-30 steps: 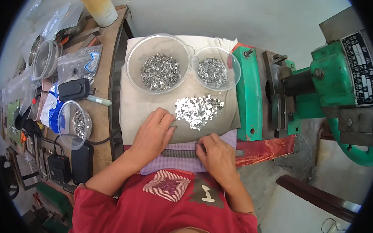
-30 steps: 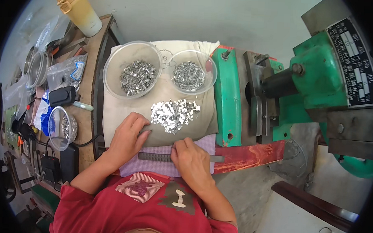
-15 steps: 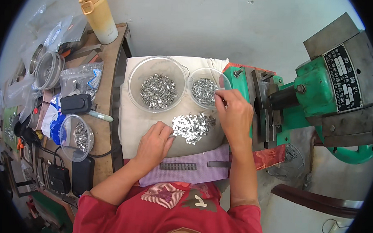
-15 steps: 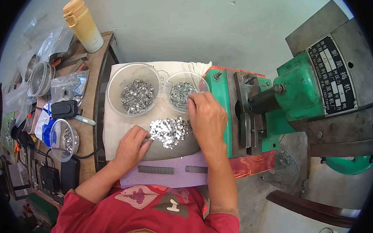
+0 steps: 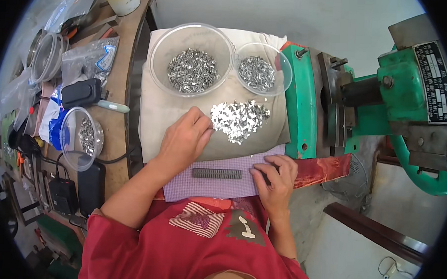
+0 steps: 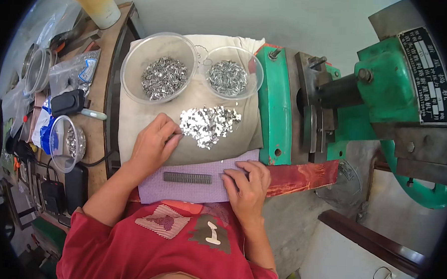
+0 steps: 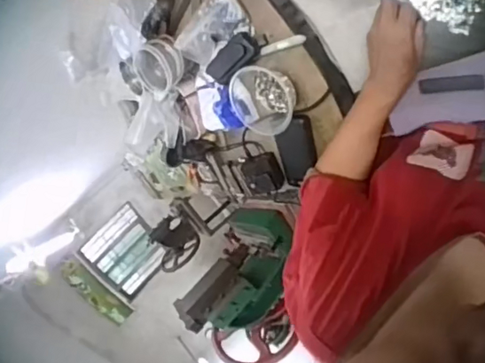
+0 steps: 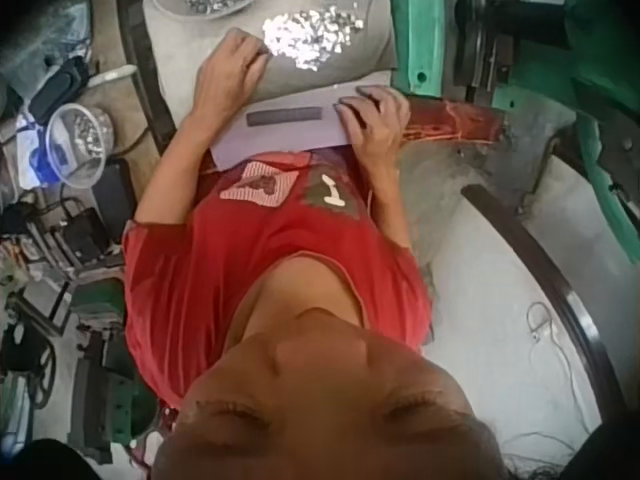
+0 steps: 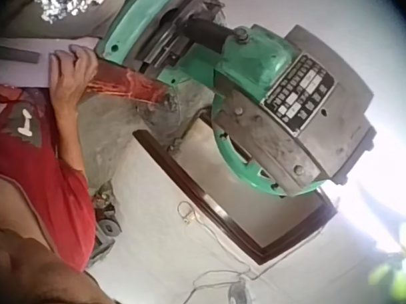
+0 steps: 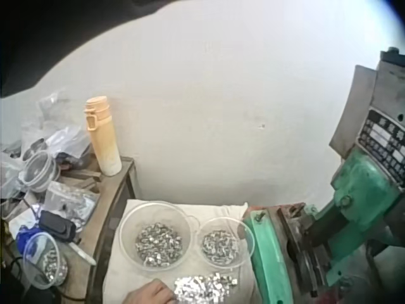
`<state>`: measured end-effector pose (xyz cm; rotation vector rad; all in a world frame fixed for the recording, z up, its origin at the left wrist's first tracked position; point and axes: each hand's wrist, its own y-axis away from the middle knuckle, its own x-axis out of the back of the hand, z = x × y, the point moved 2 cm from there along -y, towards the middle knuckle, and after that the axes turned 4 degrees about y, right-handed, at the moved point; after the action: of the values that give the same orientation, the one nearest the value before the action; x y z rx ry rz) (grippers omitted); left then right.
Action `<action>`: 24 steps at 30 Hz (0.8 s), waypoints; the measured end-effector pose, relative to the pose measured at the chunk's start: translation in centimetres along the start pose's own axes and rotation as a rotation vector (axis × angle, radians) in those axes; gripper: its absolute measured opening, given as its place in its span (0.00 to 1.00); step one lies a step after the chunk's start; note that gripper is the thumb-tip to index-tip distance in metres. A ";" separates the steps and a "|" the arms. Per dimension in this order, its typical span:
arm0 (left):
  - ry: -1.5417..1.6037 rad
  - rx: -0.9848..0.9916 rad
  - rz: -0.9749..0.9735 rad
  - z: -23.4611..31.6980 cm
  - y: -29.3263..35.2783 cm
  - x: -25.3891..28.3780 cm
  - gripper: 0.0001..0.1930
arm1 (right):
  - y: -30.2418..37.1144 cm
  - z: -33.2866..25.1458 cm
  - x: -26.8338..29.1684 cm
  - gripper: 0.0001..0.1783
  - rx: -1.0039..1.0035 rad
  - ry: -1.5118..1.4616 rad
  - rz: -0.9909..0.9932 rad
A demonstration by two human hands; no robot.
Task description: The person aligns small metal fasteners into slots of a metal fixture, places the fixture into a press machine, presses it, and then removes the fixture to arrange additional metal components onto it.
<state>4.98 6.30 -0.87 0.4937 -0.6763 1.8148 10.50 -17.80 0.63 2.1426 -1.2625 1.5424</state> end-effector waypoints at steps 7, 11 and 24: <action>-0.020 -0.040 -0.007 0.3 0.8 0.4 0.06 | 0.3 0.9 0.0 0.09 0.009 0.041 0.150; -0.070 -0.060 -0.031 1.3 1.7 1.3 0.07 | -0.7 0.0 -0.6 0.09 0.003 -0.042 0.124; -0.070 -0.155 -0.226 2.1 6.3 3.1 0.09 | -1.6 -2.2 -1.0 0.10 0.062 -0.205 0.016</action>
<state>-1.96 5.47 1.30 0.5104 -0.7712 1.5263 10.17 -14.97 1.15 2.3865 -1.3120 1.4150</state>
